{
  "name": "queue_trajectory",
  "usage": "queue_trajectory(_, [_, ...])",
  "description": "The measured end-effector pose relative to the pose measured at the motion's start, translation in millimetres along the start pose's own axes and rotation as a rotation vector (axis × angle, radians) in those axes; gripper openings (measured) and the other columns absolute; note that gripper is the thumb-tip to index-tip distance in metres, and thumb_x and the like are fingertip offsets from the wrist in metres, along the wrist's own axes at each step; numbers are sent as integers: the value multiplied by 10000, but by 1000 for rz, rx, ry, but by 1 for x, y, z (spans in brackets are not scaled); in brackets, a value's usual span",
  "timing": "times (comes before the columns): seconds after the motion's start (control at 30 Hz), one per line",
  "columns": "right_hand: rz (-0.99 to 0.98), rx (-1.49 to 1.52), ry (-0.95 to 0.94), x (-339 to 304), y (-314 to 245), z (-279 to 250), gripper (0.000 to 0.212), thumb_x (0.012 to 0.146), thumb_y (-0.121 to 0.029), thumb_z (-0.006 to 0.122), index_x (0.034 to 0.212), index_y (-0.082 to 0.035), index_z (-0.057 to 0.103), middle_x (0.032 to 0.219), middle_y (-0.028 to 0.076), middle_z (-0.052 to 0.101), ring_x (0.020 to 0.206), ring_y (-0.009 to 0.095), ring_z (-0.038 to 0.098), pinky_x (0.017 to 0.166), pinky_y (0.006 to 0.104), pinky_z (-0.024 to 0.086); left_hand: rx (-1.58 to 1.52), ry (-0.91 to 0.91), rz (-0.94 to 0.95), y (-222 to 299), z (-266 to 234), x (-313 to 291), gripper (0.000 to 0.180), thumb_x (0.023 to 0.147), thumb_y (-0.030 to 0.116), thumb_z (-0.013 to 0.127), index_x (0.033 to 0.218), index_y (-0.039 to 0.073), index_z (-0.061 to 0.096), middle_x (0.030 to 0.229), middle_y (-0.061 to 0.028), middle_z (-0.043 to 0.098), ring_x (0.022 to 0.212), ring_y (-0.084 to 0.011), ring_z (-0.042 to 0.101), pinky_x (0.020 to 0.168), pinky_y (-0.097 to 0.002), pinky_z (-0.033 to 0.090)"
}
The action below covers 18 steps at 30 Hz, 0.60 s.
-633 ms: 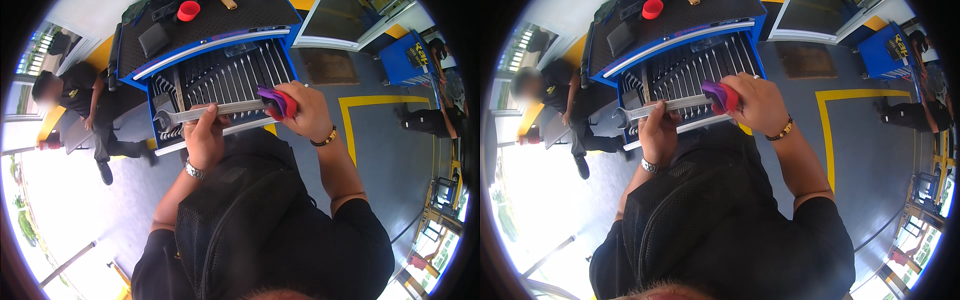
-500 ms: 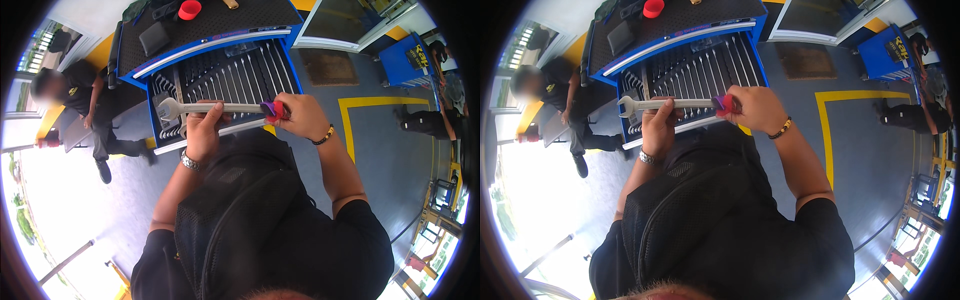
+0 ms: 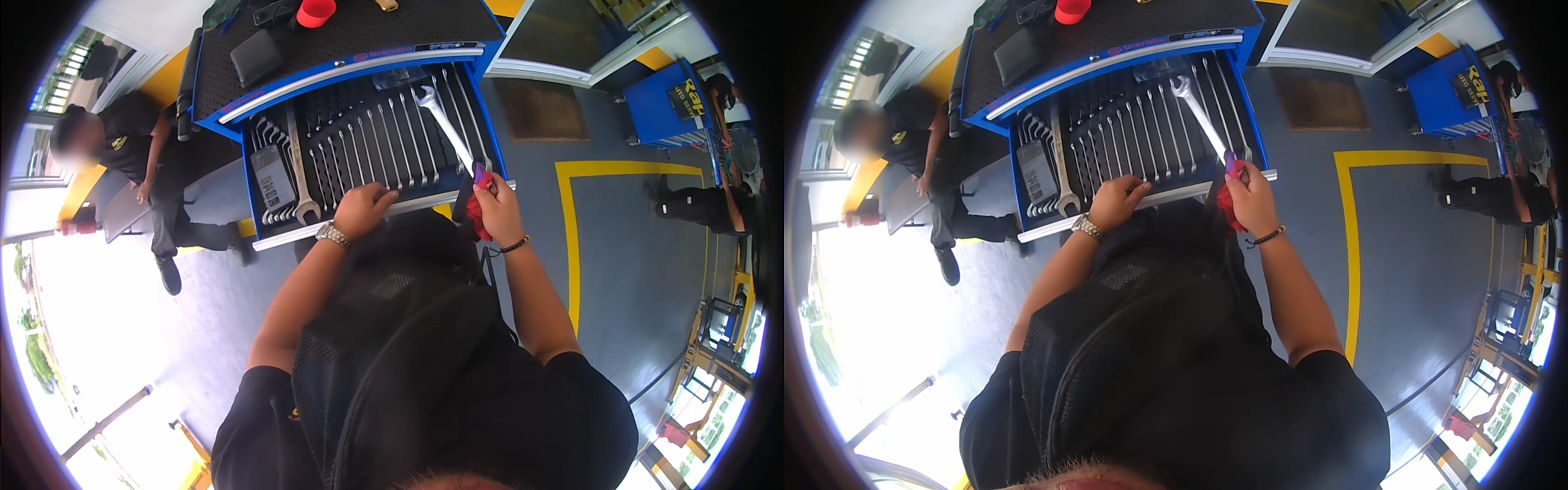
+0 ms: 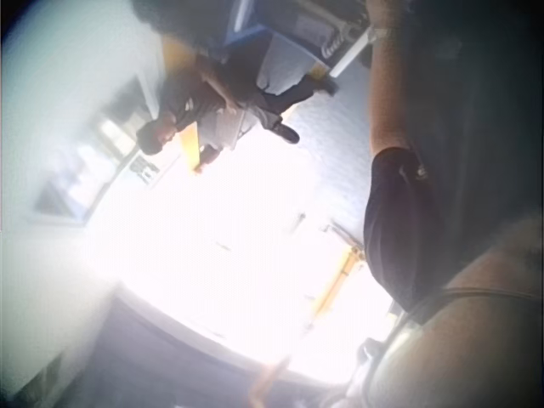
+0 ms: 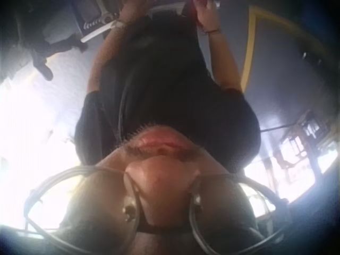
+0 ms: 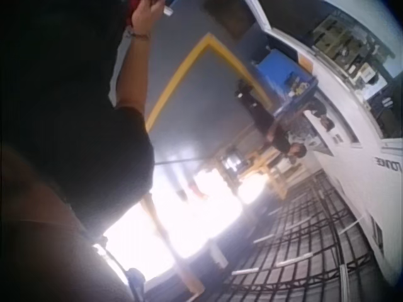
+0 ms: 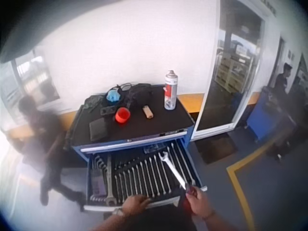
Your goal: The person repeatedly picks up wrenches from an open tool drawer, wipes each one with a red cloth, and places them back into the drawer. The person handles multiple wrenches one at a time throughout the clip.
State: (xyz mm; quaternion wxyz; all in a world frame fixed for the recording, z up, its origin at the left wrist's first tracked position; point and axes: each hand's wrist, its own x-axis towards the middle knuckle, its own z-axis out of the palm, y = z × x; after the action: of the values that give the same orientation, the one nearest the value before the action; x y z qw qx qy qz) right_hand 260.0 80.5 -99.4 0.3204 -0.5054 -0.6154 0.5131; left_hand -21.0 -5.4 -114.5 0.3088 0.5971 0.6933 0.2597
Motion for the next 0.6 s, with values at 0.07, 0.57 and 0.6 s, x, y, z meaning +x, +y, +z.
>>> queue_trajectory(0.07, [-50,-202,122,-1,4,7,270,933,-142,633,1155,9,610,849,87,669,759,218,644,713,346,509,-71,-30,-89,-4,1,-4,426,952,424,642,957,5,723,834,-187,727,792,-341,717,735,-431,552])
queue_trajectory(0.57, [-94,-989,-77,41,-5,43,538,944,-229,557,1474,-230,463,777,129,690,720,346,682,649,492,527,-163,-1,-99,-11,10,-19,344,931,356,670,965,18,721,851,-204,722,793,-349,718,728,-412,562])
queue_trajectory(0.6, [-86,-986,-67,39,-6,44,537,946,-229,553,1475,-229,461,776,129,692,720,346,683,650,491,527,-166,5,-101,-14,10,-19,341,930,352,670,965,17,721,851,-203,722,792,-350,717,728,-413,562])
